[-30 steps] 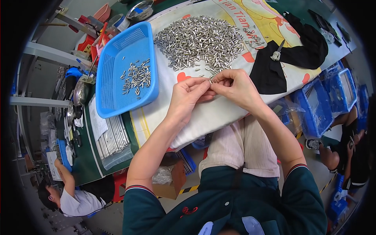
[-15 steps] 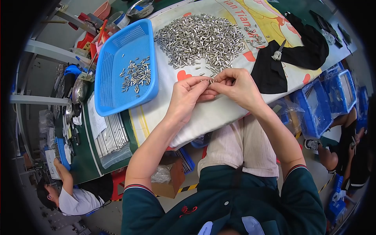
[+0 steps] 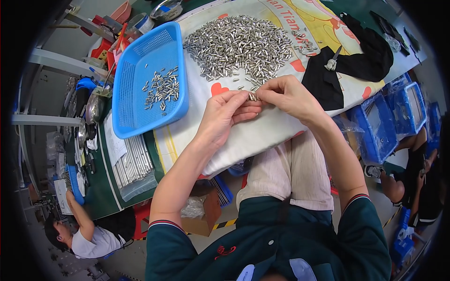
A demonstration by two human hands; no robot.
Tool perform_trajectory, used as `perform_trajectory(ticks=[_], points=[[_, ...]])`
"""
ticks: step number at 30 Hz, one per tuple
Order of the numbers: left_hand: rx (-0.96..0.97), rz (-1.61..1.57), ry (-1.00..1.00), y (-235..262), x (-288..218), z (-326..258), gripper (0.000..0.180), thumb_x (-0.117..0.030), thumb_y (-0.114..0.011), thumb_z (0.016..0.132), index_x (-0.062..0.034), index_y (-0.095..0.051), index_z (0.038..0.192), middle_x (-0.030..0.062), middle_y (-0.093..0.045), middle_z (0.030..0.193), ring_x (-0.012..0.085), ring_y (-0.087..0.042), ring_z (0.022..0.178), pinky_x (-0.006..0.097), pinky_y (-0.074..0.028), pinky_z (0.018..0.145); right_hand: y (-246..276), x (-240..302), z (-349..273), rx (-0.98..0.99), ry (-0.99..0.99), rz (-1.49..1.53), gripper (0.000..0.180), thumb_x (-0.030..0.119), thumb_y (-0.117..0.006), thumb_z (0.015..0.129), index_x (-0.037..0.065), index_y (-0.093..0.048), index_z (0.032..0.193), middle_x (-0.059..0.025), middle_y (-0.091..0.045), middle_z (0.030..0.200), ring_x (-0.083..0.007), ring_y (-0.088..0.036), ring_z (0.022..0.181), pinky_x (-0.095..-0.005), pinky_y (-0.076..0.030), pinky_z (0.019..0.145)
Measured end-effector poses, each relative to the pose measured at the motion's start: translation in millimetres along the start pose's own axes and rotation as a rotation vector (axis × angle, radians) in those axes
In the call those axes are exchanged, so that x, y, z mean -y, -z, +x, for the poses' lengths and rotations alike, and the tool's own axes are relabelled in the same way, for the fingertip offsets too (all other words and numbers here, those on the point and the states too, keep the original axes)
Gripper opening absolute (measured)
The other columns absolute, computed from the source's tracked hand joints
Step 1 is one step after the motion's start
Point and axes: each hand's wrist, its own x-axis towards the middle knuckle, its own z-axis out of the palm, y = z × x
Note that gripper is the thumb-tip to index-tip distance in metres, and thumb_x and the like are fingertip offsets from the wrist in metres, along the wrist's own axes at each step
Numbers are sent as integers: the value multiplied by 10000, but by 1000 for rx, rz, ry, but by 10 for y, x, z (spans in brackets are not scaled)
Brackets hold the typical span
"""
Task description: Sorting and counting small silver metal components on a workbench.
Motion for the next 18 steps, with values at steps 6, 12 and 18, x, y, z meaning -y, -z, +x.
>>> perform_trajectory(ticks=[6,12,18], points=[[17,19,8,23,-1,13,216,-174,-518,908,16,-570,997,161,-643,913,180,-650,802,263,-544,721,-1,-15,26,40,4,13,241,172,-596,770,-63,-652,772,-30,-581,618,-65,-495,581,-227,-397,529],[-1,-26,33,14,-24,-3,236,-158,-454,933,44,-561,992,173,-635,922,197,-648,811,279,-544,741,-8,-9,51,56,-14,14,262,204,-625,777,-53,-648,733,-11,-559,594,-53,-462,550,-221,-370,499],[30,-82,49,31,-25,3,229,-156,-456,929,46,-549,984,205,-629,945,222,-650,834,295,-548,748,10,-41,64,41,-33,-13,240,180,-600,772,-47,-638,705,4,-527,573,-46,-437,536,-221,-348,486]])
